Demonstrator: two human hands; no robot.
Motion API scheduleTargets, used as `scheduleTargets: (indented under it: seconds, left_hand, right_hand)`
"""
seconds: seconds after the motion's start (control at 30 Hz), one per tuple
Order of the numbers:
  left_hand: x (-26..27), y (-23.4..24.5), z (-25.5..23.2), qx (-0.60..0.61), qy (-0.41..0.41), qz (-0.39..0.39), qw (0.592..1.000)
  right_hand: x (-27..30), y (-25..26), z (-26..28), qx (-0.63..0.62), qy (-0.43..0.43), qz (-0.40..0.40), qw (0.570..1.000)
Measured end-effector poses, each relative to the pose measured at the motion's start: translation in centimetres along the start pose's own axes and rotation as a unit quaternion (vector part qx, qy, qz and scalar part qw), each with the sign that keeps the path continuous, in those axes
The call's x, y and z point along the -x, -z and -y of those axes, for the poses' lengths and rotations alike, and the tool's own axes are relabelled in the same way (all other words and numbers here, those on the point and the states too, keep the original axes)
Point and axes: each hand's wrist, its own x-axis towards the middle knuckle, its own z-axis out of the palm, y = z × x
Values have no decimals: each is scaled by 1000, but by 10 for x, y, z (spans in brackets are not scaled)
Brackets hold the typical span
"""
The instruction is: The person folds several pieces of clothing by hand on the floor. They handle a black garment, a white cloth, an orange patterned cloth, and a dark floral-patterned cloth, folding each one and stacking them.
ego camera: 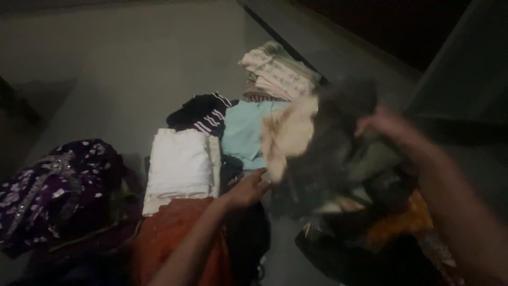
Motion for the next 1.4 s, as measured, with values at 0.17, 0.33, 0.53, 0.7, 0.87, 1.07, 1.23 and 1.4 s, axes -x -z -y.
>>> scheduleTargets:
  seconds: [0.17, 0.33, 0.53, 0.7, 0.87, 1.07, 1.23, 1.4]
  left_hand:
    - [19, 22, -45, 364, 174, 18, 915]
    - [37, 53, -86, 688, 34, -3, 725]
    - [42, 59, -59, 661, 64, -84, 743]
    - [40, 31, 32, 479, 168, -175, 843]
    - [47, -19, 118, 214, 283, -183, 917]
    - [20, -28, 142, 146, 275, -275, 910]
    - [19, -34, 100, 76, 175, -360, 913]
    - [49, -52, 17, 7, 9, -253, 967]
  right_hand:
    - [17, 7, 75, -145, 126, 16, 981]
    - [24, -26, 81, -280, 59, 126, 950]
    - [6, -99, -12, -322, -100, 10, 942]
    - [6, -190, -162, -506, 35, 373, 777]
    - [-28, -287, -212, -34, 42, 257, 965]
    - [-27, -322, -149, -16, 39, 166, 985]
    - [18, -304, -57, -121, 31, 230, 965]
    - [18, -270, -31, -264, -193, 281, 902]
